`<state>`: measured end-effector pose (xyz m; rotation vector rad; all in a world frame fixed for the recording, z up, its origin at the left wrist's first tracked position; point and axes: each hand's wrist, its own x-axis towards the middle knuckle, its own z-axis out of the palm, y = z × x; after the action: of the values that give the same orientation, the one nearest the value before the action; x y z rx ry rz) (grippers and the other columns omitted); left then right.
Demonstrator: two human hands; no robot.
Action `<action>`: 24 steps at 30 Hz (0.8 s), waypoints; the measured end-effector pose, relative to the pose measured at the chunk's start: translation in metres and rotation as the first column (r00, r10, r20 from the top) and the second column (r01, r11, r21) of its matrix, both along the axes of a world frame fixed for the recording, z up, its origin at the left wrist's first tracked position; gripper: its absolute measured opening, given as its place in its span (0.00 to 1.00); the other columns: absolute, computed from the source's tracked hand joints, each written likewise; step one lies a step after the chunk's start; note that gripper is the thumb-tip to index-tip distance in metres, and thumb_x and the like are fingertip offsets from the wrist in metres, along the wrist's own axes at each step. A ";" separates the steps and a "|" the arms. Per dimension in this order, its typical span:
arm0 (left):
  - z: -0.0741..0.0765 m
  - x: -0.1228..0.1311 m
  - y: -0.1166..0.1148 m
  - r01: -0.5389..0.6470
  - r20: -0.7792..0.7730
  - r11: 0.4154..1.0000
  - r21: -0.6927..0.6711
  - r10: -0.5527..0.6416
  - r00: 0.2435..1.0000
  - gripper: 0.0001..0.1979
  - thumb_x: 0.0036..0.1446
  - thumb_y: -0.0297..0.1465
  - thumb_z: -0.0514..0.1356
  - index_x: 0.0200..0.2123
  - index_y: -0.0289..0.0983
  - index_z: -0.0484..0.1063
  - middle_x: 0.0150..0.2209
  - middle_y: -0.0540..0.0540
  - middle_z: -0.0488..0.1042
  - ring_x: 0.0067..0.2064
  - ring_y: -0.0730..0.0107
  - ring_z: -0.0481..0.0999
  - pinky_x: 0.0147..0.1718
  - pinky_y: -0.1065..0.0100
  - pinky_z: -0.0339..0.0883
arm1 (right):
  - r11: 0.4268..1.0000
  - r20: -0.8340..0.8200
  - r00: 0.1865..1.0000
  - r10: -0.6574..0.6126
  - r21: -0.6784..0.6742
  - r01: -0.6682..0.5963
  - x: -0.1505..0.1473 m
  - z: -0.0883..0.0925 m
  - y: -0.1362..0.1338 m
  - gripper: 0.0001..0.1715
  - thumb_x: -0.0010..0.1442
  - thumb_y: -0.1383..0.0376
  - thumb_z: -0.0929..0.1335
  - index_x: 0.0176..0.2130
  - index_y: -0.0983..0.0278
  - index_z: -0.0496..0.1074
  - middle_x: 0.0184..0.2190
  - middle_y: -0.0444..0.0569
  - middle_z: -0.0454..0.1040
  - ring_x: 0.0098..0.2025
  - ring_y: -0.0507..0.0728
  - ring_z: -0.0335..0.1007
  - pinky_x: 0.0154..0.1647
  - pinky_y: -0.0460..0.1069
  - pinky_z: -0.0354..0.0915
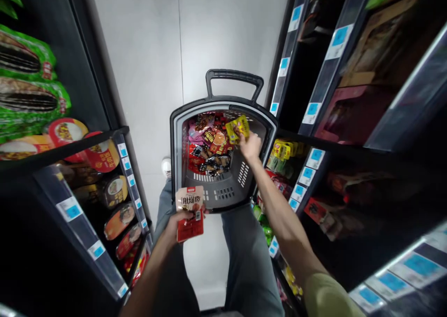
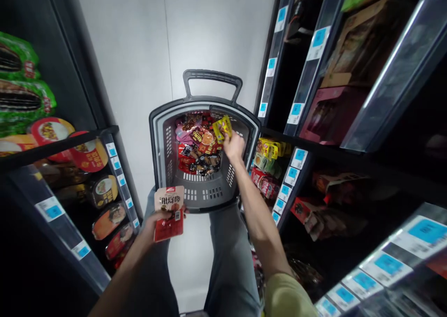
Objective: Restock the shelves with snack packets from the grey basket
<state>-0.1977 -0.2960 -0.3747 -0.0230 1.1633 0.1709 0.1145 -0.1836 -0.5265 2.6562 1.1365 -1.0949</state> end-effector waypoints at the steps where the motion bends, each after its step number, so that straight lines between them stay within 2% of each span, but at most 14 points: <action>1: 0.004 0.002 0.005 -0.028 0.022 0.999 -0.029 0.029 0.999 0.28 0.44 0.37 0.61 0.51 0.38 0.73 0.39 0.39 0.79 0.46 0.47 0.79 0.42 0.51 0.74 | 0.990 -0.131 0.989 -0.069 0.115 0.084 0.009 0.021 -0.009 0.20 0.64 0.57 0.66 0.47 0.69 0.75 0.43 0.61 0.79 0.48 0.65 0.76 0.49 0.57 0.71; 2: 0.008 0.004 0.010 -0.069 0.045 0.996 -0.064 0.072 0.996 0.28 0.42 0.36 0.61 0.51 0.38 0.72 0.41 0.39 0.79 0.48 0.47 0.78 0.44 0.52 0.74 | 0.958 -0.304 0.941 -0.147 0.193 0.212 0.017 0.043 -0.018 0.22 0.60 0.53 0.70 0.44 0.68 0.75 0.41 0.59 0.80 0.45 0.65 0.77 0.45 0.57 0.73; 4: 0.017 0.009 0.022 -0.148 0.050 0.984 -0.095 0.153 0.987 0.29 0.41 0.34 0.62 0.51 0.36 0.72 0.42 0.39 0.79 0.48 0.48 0.78 0.45 0.52 0.74 | 0.896 -0.580 0.778 -0.241 0.174 0.408 0.031 0.084 -0.033 0.26 0.51 0.50 0.76 0.41 0.66 0.76 0.38 0.55 0.81 0.41 0.64 0.78 0.40 0.56 0.75; 6: 0.025 0.016 0.037 -0.203 0.030 0.975 -0.090 0.207 0.978 0.30 0.40 0.32 0.63 0.51 0.34 0.73 0.42 0.38 0.79 0.47 0.48 0.79 0.45 0.53 0.74 | 0.873 -0.692 0.659 -0.294 0.087 0.481 0.041 0.115 -0.041 0.29 0.44 0.50 0.79 0.40 0.65 0.77 0.37 0.53 0.81 0.40 0.63 0.79 0.39 0.56 0.76; 8: 0.033 0.023 0.053 -0.230 0.020 0.970 -0.076 0.232 0.972 0.31 0.39 0.31 0.63 0.51 0.33 0.73 0.42 0.39 0.80 0.46 0.48 0.80 0.43 0.53 0.75 | 0.863 -0.715 0.622 -0.320 0.051 0.503 0.047 0.134 -0.042 0.30 0.40 0.52 0.81 0.39 0.65 0.77 0.37 0.53 0.82 0.39 0.63 0.79 0.39 0.56 0.76; 10: 0.039 0.031 0.066 -0.244 0.022 0.968 -0.061 0.246 0.969 0.32 0.38 0.30 0.62 0.52 0.33 0.73 0.43 0.39 0.80 0.45 0.48 0.80 0.42 0.53 0.75 | 0.859 -0.726 0.608 -0.321 0.046 0.509 0.049 0.142 -0.039 0.30 0.38 0.55 0.82 0.39 0.65 0.77 0.37 0.53 0.82 0.38 0.62 0.80 0.39 0.55 0.76; 13: 0.047 0.039 0.076 -0.253 -0.016 0.965 -0.067 0.252 0.967 0.34 0.37 0.29 0.62 0.53 0.33 0.73 0.42 0.40 0.80 0.44 0.49 0.81 0.42 0.53 0.76 | 0.863 -0.744 0.595 -0.305 0.049 0.503 0.049 0.144 -0.034 0.28 0.39 0.57 0.82 0.38 0.66 0.77 0.35 0.51 0.81 0.37 0.60 0.79 0.37 0.53 0.76; 16: 0.052 0.043 0.077 -0.240 -0.061 0.968 -0.072 0.236 0.970 0.33 0.37 0.29 0.62 0.52 0.33 0.73 0.40 0.41 0.81 0.43 0.49 0.81 0.42 0.53 0.76 | 0.861 -0.770 0.561 -0.305 0.028 0.507 0.047 0.145 -0.036 0.28 0.40 0.60 0.82 0.40 0.65 0.76 0.36 0.49 0.81 0.36 0.58 0.79 0.37 0.52 0.76; 19: 0.053 0.045 0.074 -0.223 -0.075 0.974 -0.049 0.219 0.973 0.32 0.37 0.29 0.62 0.51 0.34 0.74 0.40 0.41 0.81 0.43 0.49 0.81 0.42 0.53 0.76 | 0.849 -0.799 0.517 -0.308 0.014 0.527 0.044 0.147 -0.043 0.32 0.41 0.59 0.81 0.45 0.64 0.75 0.39 0.49 0.81 0.39 0.58 0.79 0.40 0.53 0.76; 21: 0.051 0.048 0.073 -0.234 -0.073 0.972 -0.025 0.232 0.970 0.31 0.37 0.28 0.62 0.50 0.34 0.74 0.41 0.41 0.81 0.45 0.48 0.81 0.43 0.53 0.76 | 0.852 -0.787 0.551 -0.279 0.061 0.519 0.042 0.151 -0.050 0.31 0.42 0.57 0.81 0.45 0.63 0.75 0.39 0.49 0.81 0.40 0.59 0.79 0.41 0.54 0.76; 24: 0.049 0.057 0.076 -0.290 -0.056 0.957 -0.017 0.288 0.956 0.28 0.37 0.28 0.62 0.48 0.33 0.75 0.43 0.41 0.81 0.46 0.48 0.81 0.44 0.53 0.76 | 0.869 -0.720 0.687 -0.094 0.277 0.410 0.036 0.167 -0.057 0.18 0.49 0.54 0.79 0.36 0.61 0.78 0.39 0.50 0.81 0.44 0.62 0.78 0.47 0.58 0.75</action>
<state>-0.1410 -0.2197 -0.3261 -0.2127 1.2118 0.4185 0.1501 -0.2403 -0.3597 2.8474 1.2002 -2.2939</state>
